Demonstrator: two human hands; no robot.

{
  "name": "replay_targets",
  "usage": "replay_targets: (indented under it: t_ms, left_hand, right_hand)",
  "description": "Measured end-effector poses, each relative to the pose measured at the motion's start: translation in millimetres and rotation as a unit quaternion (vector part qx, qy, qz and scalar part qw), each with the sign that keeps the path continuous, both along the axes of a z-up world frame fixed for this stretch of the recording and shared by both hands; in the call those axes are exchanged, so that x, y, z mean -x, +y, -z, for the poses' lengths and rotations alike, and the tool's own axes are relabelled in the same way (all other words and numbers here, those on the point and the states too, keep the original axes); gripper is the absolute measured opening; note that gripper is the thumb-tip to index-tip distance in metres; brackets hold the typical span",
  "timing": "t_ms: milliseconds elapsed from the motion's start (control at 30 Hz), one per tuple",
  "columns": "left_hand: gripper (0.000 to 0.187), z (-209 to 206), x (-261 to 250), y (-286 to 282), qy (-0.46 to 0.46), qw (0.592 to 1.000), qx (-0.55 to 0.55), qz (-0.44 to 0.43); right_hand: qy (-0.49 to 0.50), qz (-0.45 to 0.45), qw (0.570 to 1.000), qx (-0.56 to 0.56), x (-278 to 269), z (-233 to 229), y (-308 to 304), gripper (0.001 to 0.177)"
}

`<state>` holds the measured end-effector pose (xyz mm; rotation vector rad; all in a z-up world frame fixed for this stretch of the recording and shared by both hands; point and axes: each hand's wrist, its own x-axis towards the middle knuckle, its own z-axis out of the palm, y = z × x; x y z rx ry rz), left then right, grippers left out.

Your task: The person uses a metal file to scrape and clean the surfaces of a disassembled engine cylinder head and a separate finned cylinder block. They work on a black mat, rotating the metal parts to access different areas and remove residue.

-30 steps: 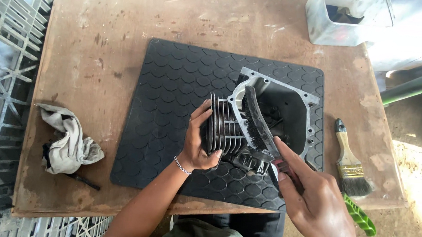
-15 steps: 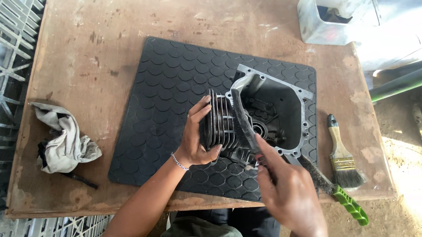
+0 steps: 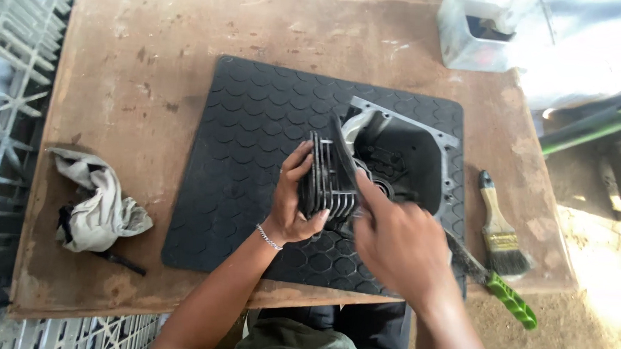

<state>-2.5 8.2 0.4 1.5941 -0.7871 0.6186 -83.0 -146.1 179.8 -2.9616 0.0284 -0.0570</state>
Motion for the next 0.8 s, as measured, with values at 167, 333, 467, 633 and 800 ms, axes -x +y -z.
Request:
replay_targets:
  t_ms: [167, 333, 467, 633, 800]
  left_hand:
    - [0.084, 12.0, -6.1, -5.2, 0.002, 1.0, 0.03, -0.006]
    - [0.085, 7.2, -1.1, -2.1, 0.03, 0.999, 0.024, -0.008]
    - [0.083, 0.1, 0.9, -4.9, 0.06, 0.997, 0.035, 0.027]
    - [0.085, -0.7, 4.1, -12.7, 0.072, 0.996, 0.027, 0.047]
    - [0.096, 1.2, 18.9, -19.2, 0.056, 0.998, -0.022, -0.015]
  right_hand:
    - [0.032, 0.001, 0.998, -0.047, -31.2, 14.8, 5.5, 0.06]
    - [0.094, 0.013, 0.995, -0.014, 3.0, -6.2, 6.8, 0.064]
    - [-0.043, -0.077, 0.996, -0.027, 33.9, -1.2, -4.7, 0.06]
    - [-0.033, -0.054, 0.996, -0.069, 41.2, -10.5, -6.2, 0.062]
    - [0.028, -0.031, 0.998, -0.047, 43.9, -5.6, -7.4, 0.066]
